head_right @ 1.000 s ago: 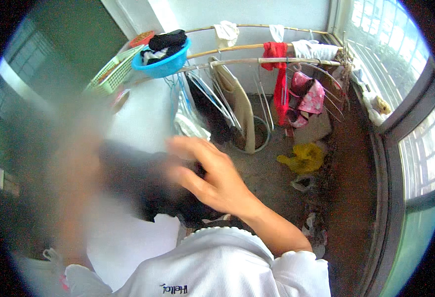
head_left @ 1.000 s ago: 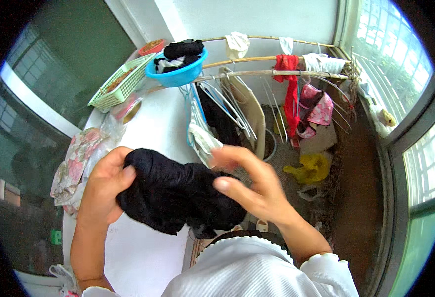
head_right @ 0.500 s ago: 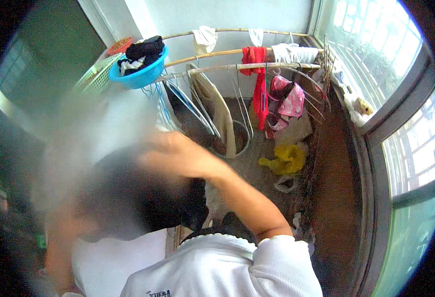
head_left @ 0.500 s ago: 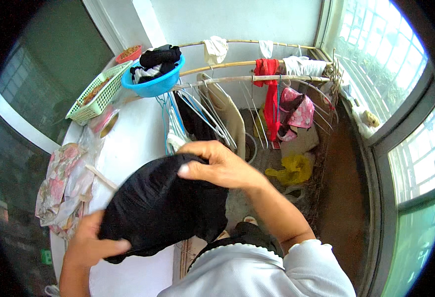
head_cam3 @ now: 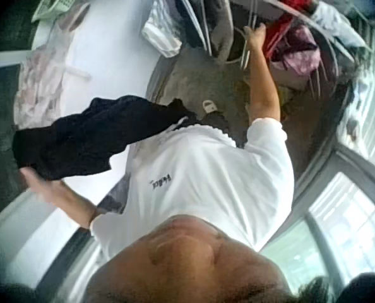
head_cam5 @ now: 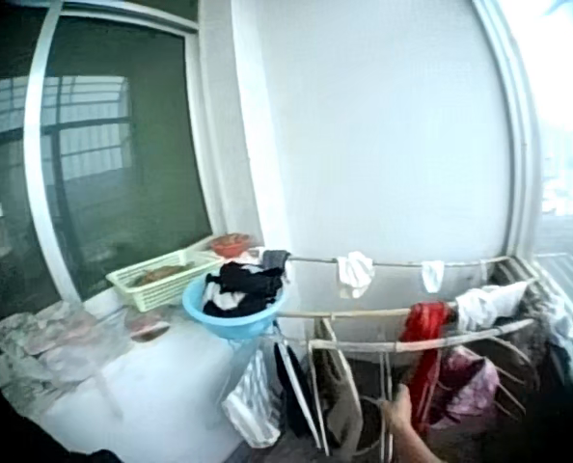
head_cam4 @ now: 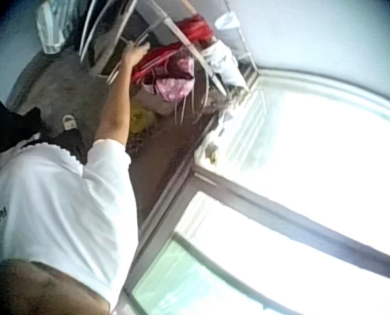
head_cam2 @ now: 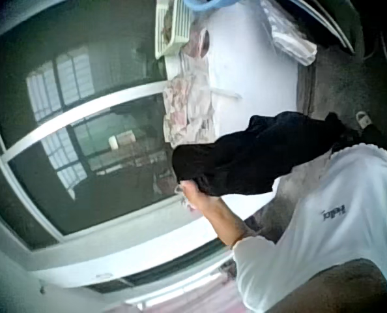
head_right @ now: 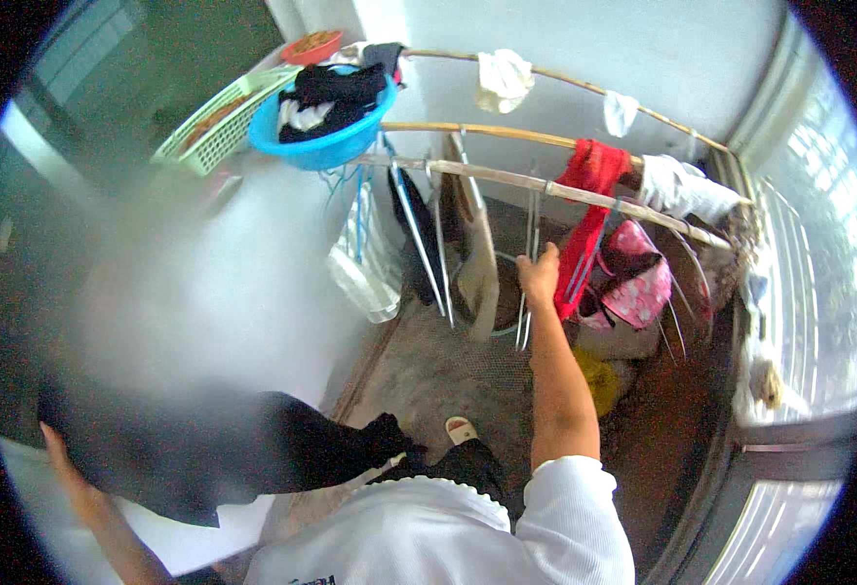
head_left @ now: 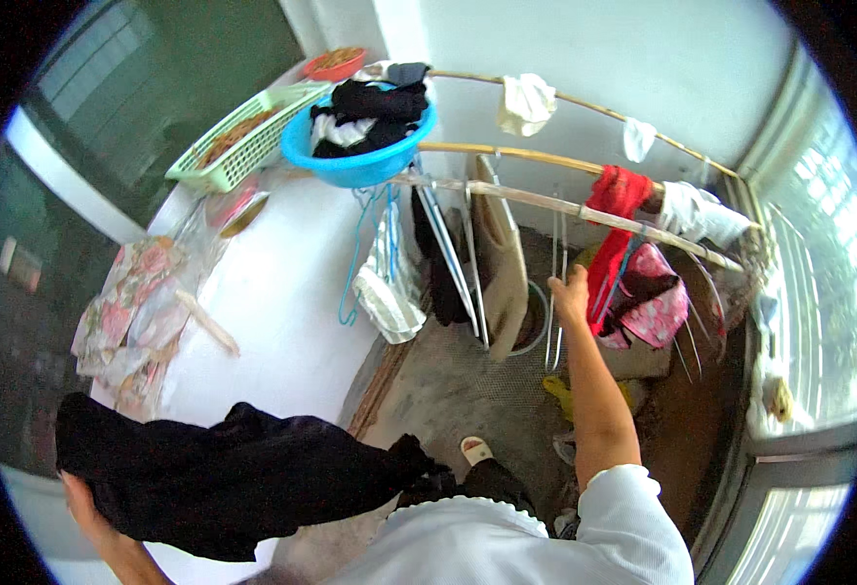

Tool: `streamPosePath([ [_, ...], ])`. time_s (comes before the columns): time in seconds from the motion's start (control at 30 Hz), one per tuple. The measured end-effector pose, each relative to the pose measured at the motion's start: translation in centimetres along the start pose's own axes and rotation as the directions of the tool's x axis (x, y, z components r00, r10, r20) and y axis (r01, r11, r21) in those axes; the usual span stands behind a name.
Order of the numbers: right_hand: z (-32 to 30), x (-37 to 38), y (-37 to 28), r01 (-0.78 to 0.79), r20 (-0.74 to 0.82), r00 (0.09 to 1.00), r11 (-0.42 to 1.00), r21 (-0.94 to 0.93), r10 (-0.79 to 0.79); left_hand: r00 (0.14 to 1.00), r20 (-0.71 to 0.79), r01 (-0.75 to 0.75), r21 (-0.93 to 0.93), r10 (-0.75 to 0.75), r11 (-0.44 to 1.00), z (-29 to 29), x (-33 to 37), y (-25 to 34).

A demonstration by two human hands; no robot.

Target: The person takes wet clothes from a blue basin, places them on hangers, and hangs them on a clothes rack. The person handles a black garment and a striped garment, using hangers to hang them on a rack near a window.

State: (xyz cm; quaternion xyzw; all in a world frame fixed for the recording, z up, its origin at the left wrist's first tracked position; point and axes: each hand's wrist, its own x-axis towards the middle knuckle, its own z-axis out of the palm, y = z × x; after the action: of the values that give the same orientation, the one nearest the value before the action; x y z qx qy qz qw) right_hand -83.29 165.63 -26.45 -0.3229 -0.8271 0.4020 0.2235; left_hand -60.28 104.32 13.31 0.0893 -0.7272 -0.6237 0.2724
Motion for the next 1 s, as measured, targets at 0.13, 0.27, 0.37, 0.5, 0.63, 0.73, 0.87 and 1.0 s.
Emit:
streamPosePath([
  [0.13,1.2,3.6,1.5,0.006,0.356,0.928,0.962,0.274,-0.108,0.990,-0.121,0.072,0.029,-0.068,0.997,2.0,-2.8,2.6],
  [0.27,1.4,6.8,2.4,-0.107,0.261,0.965,0.956,0.272,0.034,0.999,0.012,0.043,-0.108,-0.042,0.993,3.9,-1.7,3.2],
  [0.37,1.9,7.6,3.4,-0.198,0.221,0.973,0.742,0.640,0.069,0.974,0.220,0.091,-0.164,-0.053,0.982,4.2,0.1,3.9],
  [0.5,3.3,6.9,4.3,-0.267,0.409,0.911,0.682,0.681,-0.052,0.978,0.201,0.080,-0.113,-0.056,0.990,3.1,-0.6,5.8],
  [0.63,4.2,7.0,3.8,-0.242,0.367,0.930,0.712,0.660,-0.025,0.980,0.179,0.111,-0.130,-0.087,0.985,1.4,-1.6,5.8],
  [0.73,3.2,7.5,2.6,-0.183,0.280,0.960,0.742,0.645,-0.007,0.989,0.125,0.096,-0.141,-0.079,0.985,0.3,-2.6,5.3],
  [0.87,0.7,4.2,1.9,-0.278,0.351,0.931,0.824,0.494,0.103,0.981,0.145,0.148,-0.149,-0.126,0.978,-0.4,-3.1,4.8],
  [1.0,-2.7,-6.8,5.2,-0.234,0.339,0.941,0.750,0.618,0.015,0.965,0.120,0.250,-0.155,-0.233,0.956,-0.5,-4.2,4.9],
])
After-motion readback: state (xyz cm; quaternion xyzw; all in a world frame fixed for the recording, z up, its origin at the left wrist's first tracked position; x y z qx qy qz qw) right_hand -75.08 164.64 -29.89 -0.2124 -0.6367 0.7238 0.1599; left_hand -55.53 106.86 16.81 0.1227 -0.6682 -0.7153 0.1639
